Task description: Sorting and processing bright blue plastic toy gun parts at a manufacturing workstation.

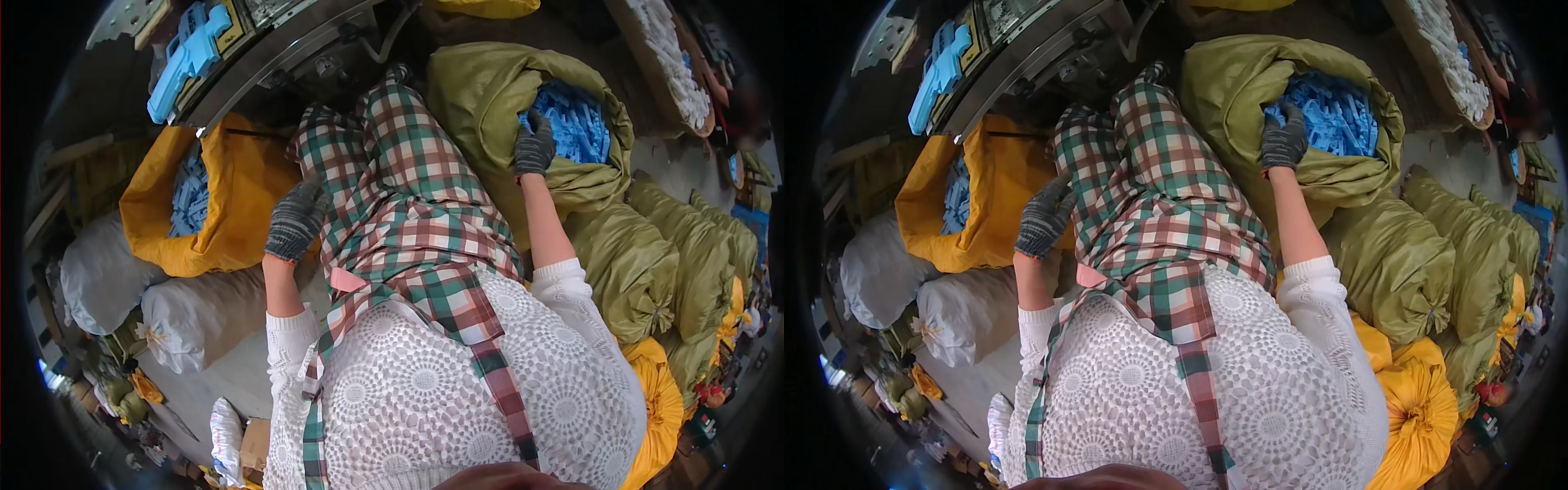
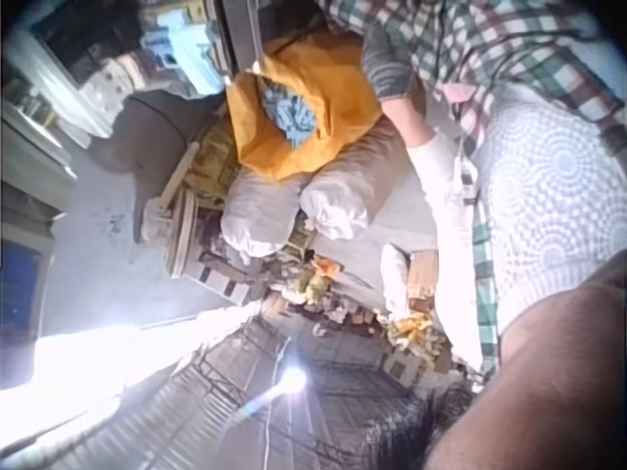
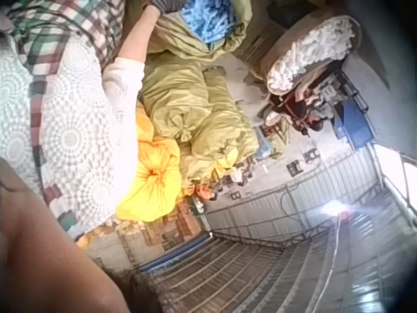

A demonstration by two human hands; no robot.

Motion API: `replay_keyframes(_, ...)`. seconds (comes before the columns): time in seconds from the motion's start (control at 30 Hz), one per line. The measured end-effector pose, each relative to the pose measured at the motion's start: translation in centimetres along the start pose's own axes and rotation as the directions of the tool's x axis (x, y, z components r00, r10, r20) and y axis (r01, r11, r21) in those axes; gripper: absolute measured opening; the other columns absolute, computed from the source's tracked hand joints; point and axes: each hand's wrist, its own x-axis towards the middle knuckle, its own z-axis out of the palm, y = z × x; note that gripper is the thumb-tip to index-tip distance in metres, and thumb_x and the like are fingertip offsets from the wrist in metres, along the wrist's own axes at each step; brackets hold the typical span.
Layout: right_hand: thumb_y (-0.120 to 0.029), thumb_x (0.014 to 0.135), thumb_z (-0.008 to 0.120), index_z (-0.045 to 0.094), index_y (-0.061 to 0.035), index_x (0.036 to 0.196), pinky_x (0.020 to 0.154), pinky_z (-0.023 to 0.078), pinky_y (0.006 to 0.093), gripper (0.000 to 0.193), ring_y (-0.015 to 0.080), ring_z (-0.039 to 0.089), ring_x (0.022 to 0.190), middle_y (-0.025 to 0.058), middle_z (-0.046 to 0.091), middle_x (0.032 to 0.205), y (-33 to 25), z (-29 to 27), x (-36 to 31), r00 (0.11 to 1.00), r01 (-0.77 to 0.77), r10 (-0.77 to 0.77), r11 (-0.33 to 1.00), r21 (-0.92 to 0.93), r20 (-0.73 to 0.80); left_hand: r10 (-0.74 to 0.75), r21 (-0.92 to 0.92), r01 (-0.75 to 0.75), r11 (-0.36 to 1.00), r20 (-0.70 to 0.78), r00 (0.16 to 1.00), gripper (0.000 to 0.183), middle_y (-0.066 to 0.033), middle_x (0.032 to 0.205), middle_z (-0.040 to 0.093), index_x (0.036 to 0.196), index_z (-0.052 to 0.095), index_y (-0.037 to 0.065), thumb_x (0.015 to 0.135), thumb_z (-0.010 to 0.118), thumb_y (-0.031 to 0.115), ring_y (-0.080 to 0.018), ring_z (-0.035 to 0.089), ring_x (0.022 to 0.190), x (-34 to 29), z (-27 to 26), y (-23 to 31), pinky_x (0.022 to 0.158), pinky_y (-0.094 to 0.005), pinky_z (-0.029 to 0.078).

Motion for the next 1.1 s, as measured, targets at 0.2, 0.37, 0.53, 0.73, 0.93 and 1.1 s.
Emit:
replay_keyframes(0.2,-0.027,0.088,0.051,0.064,-0.0044,0.103,0.088,0.047,0.045,0.03,0.0381,0.06,0.102,0.0198,0.064,0.105,1.1,2.7,-0.3,0.967,0.17,-0.058,0.873,-0.458,0.249,0.179,-0.026,-0.181,0.983,-0.05,0.983,0.035,-0.0225,0.105,0.065,0.117,0.061,0.002,0.087,0.063,0.021,-0.0374,0.061,0.099,1.8,-0.1,3.4,0.085,-0.0419,0.049)
replay_keyframes(0.37,-0.029,0.085,0.054,0.063,-0.0055,0.111,0.095,0.044,0.0446,0.036,0.0388,0.056,0.111,0.0215,0.06,0.117,2.6,2.0,0.3,0.933,0.181,-0.047,0.918,-0.353,0.358,0.286,-0.223,-0.274,0.936,0.025,0.958,0.037,-0.0232,0.106,0.065,0.119,0.06,0.001,0.088,0.063,0.02,-0.038,0.062,0.099,4.2,1.1,5.9,0.086,-0.0424,0.049)
replay_keyframes(0.53,-0.038,0.074,0.07,0.058,-0.0039,0.124,0.1,0.042,0.0445,0.062,0.0372,0.056,0.111,0.0198,0.059,0.123,9.7,-6.9,6.4,0.915,0.076,-0.325,0.721,-0.689,-0.239,0.245,-0.191,-0.226,0.955,0.082,0.966,0.045,-0.0239,0.108,0.064,0.129,0.053,0.001,0.09,0.062,0.022,-0.037,0.062,0.102,4.7,1.5,6.3,0.088,-0.0401,0.049)
replay_keyframes(0.73,-0.075,0.064,0.062,0.05,-0.0056,0.135,0.104,0.039,0.0461,0.1,0.0329,0.048,0.127,0.0177,0.05,0.138,21.2,-16.5,12.4,0.69,-0.699,0.686,0.547,-0.461,-0.232,0.189,-0.455,-0.186,0.871,-0.041,0.981,0.045,-0.0186,0.116,0.062,0.131,0.052,0.005,0.09,0.063,0.021,-0.0298,0.063,0.104,6.3,3.0,8.2,0.09,-0.0371,0.049)
replay_keyframes(0.93,-0.06,0.07,0.066,0.065,-0.0004,0.114,0.091,0.047,0.0404,0.074,0.0331,0.06,0.11,0.0204,0.062,0.12,29.1,-13.9,14.4,0.846,-0.377,0.532,0.59,-0.714,-0.006,0.256,-0.516,-0.29,0.806,-0.137,0.957,0.069,-0.0255,0.129,0.051,0.136,0.043,0.0,0.082,0.07,0.034,-0.0357,0.05,0.122,13.2,6.9,13.8,0.102,-0.0394,0.041)
replay_keyframes(1.1,-0.034,0.077,0.069,0.067,0.0016,0.104,0.082,0.049,0.0413,0.045,0.0376,0.064,0.097,0.0227,0.067,0.104,20.1,-14.1,8.1,0.963,-0.141,0.203,0.94,-0.31,0.178,0.186,-0.246,-0.18,0.952,-0.001,0.983,0.103,-0.0276,0.143,0.035,0.145,0.028,0.0,0.071,0.073,0.056,-0.0389,0.03,0.137,20.9,12.9,18.8,0.111,-0.0427,0.029)
